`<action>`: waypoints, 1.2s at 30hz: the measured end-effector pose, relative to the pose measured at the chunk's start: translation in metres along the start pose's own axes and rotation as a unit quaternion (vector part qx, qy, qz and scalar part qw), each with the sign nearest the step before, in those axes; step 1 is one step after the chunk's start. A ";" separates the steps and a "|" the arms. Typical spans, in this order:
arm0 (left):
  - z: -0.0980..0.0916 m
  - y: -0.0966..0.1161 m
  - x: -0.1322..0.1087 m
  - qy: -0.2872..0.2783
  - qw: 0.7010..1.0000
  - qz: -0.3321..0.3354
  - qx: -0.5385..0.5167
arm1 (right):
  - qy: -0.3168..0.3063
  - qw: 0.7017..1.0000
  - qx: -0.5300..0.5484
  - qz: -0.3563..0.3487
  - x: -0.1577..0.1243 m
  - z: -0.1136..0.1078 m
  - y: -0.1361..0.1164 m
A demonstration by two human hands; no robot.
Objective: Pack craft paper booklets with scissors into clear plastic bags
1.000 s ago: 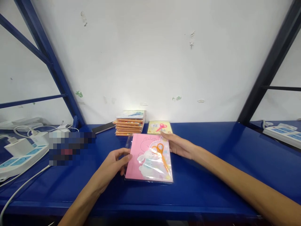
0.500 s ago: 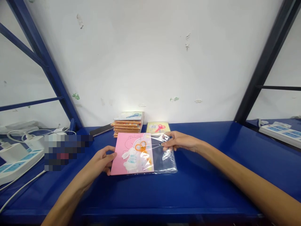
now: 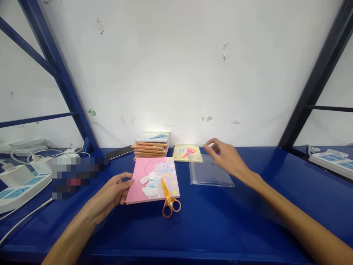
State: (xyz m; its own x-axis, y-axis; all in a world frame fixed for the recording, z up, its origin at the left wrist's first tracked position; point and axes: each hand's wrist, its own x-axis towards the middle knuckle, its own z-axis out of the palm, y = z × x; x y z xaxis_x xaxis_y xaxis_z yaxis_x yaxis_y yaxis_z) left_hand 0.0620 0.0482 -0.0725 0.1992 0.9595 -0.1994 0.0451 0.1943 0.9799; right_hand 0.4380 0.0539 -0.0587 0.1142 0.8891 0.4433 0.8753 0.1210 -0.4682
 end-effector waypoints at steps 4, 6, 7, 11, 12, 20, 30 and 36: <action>0.009 0.000 -0.002 -0.029 0.998 -0.006 -0.048 | -0.237 0.956 0.170 -0.011 -0.034 0.029 -0.049; 0.014 -0.001 -0.002 -0.036 0.998 -0.003 -0.056 | -0.311 0.921 0.233 -0.002 -0.047 0.042 -0.061; 0.017 -0.002 -0.002 -0.035 0.998 0.000 -0.054 | -0.330 0.907 0.262 0.000 -0.051 0.046 -0.063; 0.027 -0.007 -0.003 -0.039 0.999 -0.027 -0.017 | -0.324 0.883 0.340 0.007 -0.053 0.051 -0.057; 0.029 -0.007 -0.004 -0.053 0.998 -0.038 -0.008 | -0.313 0.883 0.349 0.013 -0.052 0.050 -0.055; 0.019 0.004 -0.012 -0.074 0.997 -0.008 0.036 | -0.273 0.872 0.402 0.062 -0.045 0.053 -0.055; -0.045 0.020 -0.008 0.046 0.995 0.031 0.084 | -0.164 0.918 0.348 0.099 -0.034 0.040 -0.038; -0.066 0.014 0.007 0.066 0.978 0.022 0.198 | -0.187 0.971 0.152 0.013 -0.032 0.044 -0.033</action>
State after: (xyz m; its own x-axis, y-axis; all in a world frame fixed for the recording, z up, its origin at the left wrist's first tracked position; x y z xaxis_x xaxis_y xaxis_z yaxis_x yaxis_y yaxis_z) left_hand -0.0003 0.0709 -0.0600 0.0817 0.9882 -0.1293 0.4194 0.0836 0.9040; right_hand 0.3849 0.0404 -0.0910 -0.0932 0.9848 0.1465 0.6892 0.1700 -0.7043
